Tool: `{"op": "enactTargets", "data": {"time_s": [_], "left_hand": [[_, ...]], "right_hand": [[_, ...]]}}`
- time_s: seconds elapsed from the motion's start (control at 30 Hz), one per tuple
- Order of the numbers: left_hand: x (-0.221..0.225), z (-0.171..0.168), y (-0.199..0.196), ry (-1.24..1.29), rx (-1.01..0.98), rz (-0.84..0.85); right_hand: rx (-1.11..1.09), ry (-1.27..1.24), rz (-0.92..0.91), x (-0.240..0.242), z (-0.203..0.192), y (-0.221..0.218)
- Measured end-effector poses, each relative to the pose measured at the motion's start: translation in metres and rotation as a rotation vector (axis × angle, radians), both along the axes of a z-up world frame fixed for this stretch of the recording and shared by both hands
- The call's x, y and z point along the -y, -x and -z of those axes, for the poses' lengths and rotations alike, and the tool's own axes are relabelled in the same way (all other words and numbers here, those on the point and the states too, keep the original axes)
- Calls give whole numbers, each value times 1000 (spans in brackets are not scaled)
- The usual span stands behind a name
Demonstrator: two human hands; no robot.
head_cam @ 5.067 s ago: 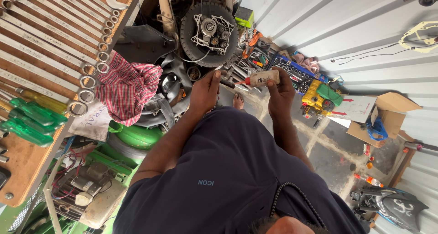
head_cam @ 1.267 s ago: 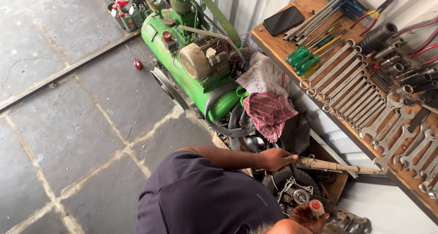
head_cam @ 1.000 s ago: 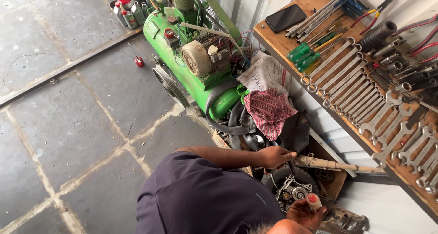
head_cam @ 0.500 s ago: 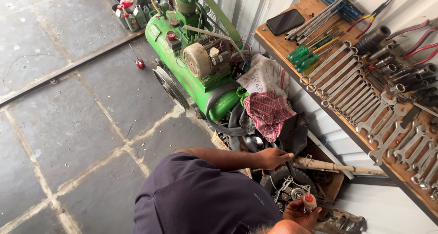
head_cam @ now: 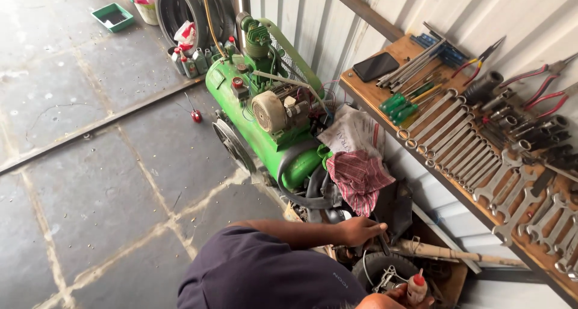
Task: Apply lubricant or sealant to motorcycle engine components and inspect parts.
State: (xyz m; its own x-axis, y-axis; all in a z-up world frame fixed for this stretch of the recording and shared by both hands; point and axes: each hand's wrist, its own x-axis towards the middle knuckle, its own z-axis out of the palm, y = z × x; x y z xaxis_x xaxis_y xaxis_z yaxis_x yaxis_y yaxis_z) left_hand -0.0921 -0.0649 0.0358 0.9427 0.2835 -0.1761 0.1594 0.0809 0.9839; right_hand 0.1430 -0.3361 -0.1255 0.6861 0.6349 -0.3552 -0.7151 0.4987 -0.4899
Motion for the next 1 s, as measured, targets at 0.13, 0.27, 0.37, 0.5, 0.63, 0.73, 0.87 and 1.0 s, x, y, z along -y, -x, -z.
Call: {"op": "enactTargets", "data": {"time_s": [0.13,0.27,0.37,0.5,0.63,0.73,0.87,1.0], "left_hand": [[-2,-32,19,65,-82,-13],[2,12,-7,-63,-88,-29],[1,5,-3,-59,-60,-12],[0,7,-3,-77,-43,5],[-1,-25,13,2,-168,-2],[2,-6,4,-12,-163,7],[4,0,4,-31,-54,-35],[-1,17,-3,-64,-100,-53]], "right_hand": [[25,116,-22,24,7,-7],[55,206,-46,26,6,-9],[73,232,-38,22,-6,10],[-119,177,-319,30,-13,3],[-6,110,-208,35,-16,12],[63,140,-86,25,-38,39],[140,187,57,16,-61,67],[157,141,72,11,-59,67]]}}
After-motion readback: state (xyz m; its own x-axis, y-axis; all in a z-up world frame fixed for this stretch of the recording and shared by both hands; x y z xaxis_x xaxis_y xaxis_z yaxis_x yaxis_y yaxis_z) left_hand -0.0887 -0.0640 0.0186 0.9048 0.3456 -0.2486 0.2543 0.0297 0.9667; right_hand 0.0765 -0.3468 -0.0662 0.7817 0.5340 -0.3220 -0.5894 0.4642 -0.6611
